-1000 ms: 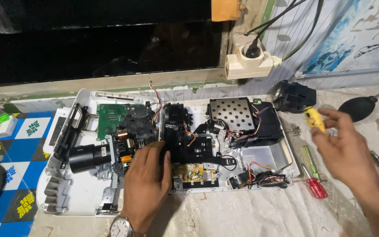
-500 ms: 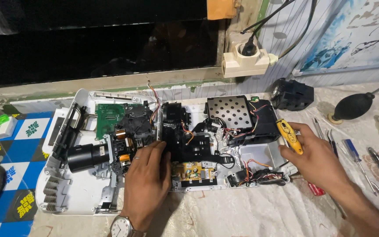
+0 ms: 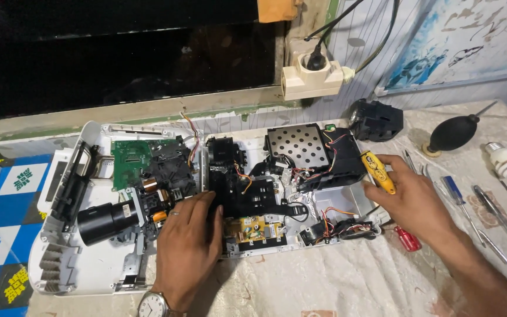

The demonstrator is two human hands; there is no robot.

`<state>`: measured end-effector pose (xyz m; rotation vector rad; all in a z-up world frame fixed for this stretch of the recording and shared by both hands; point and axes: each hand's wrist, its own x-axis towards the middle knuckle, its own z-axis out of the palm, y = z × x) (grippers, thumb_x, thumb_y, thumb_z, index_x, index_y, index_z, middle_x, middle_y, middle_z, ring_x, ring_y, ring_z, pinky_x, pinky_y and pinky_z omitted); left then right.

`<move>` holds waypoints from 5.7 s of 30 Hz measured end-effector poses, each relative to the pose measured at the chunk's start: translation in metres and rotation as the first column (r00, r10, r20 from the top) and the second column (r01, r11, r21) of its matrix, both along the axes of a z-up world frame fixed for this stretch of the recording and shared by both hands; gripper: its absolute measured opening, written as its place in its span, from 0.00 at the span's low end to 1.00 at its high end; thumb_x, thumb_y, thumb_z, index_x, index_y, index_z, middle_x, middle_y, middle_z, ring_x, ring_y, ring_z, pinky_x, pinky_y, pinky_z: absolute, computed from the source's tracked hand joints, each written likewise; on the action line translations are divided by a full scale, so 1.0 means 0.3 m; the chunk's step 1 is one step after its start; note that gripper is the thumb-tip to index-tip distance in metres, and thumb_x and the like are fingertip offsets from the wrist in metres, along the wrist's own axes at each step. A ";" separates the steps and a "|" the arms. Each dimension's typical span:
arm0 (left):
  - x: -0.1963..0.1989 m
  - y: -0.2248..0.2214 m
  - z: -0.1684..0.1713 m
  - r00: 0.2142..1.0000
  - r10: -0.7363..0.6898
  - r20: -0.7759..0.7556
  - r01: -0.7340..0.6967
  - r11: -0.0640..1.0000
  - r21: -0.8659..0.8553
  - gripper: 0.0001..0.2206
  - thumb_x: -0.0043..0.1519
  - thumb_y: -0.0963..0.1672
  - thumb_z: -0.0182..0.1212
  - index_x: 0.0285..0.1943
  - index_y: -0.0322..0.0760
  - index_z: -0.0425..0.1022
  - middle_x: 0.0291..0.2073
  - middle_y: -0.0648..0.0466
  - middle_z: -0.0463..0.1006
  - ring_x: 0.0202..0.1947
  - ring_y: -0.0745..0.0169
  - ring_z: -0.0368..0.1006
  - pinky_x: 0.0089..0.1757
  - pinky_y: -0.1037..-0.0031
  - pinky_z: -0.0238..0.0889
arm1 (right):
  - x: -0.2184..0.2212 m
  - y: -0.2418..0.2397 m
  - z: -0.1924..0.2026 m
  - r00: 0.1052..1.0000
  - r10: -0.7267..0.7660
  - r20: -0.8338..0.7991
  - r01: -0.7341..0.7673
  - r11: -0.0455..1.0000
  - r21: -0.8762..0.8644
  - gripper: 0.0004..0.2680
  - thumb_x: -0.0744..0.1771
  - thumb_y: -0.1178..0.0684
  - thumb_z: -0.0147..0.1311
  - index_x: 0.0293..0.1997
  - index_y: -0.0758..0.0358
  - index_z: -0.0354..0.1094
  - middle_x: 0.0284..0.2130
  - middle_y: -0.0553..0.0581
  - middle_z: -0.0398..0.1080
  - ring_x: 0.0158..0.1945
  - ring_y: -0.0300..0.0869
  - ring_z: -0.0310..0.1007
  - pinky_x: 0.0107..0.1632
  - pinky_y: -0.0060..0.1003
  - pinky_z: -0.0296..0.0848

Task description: Disassembling a projector by disconnecting internal cables and removing the lens assembly using a screwdriver.

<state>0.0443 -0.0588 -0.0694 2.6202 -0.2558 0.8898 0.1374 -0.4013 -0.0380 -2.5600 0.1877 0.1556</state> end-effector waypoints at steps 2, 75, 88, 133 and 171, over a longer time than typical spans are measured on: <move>-0.002 0.001 -0.002 1.000 -0.007 0.008 0.007 1.000 0.006 0.13 0.67 0.46 0.54 0.53 0.32 0.76 0.47 0.48 0.81 0.45 0.54 0.76 0.45 0.66 0.71 | -0.003 -0.013 0.020 0.997 -0.027 0.066 0.028 1.000 -0.010 0.20 0.66 0.41 0.53 0.65 0.50 0.63 0.43 0.57 0.78 0.40 0.52 0.77 0.42 0.45 0.68; -0.014 -0.288 -0.096 0.853 -0.497 -0.158 0.459 0.859 -0.224 0.14 0.68 0.47 0.50 0.56 0.34 0.73 0.43 0.46 0.79 0.44 0.50 0.75 0.61 0.52 0.55 | -0.209 0.225 0.183 0.840 -0.029 0.542 -0.537 0.105 0.837 0.10 0.65 0.44 0.46 0.32 0.60 0.61 0.20 0.59 0.57 0.20 0.42 0.53 0.22 0.34 0.52; -0.019 -0.288 -0.073 0.855 -0.497 -0.146 0.465 0.861 -0.206 0.15 0.69 0.48 0.47 0.55 0.35 0.72 0.41 0.48 0.78 0.43 0.51 0.74 0.59 0.53 0.56 | -0.066 0.142 0.167 0.462 0.665 0.586 -0.526 -0.326 0.785 0.12 0.69 0.39 0.50 0.36 0.55 0.57 0.20 0.49 0.62 0.17 0.35 0.50 0.18 0.32 0.51; 0.079 -0.406 0.143 0.719 -0.694 0.026 0.674 0.689 -0.266 0.10 0.68 0.43 0.46 0.45 0.30 0.71 0.43 0.45 0.77 0.53 0.43 0.67 0.62 0.47 0.48 | -0.089 0.058 0.273 0.431 0.561 0.707 -0.901 0.230 0.367 0.10 0.70 0.58 0.42 0.57 0.66 0.59 0.55 0.73 0.73 0.61 0.59 0.79 0.62 0.46 0.84; 0.104 -0.423 0.101 0.831 -0.556 0.031 0.500 0.721 -0.479 0.17 0.55 0.54 0.68 0.38 0.39 0.77 0.30 0.60 0.80 0.39 0.62 0.73 0.53 0.68 0.54 | -0.077 0.061 0.285 0.709 0.676 0.203 -0.683 0.585 0.438 0.22 0.64 0.57 0.59 0.66 0.54 0.59 0.48 0.53 0.80 0.54 0.40 0.82 0.60 0.37 0.81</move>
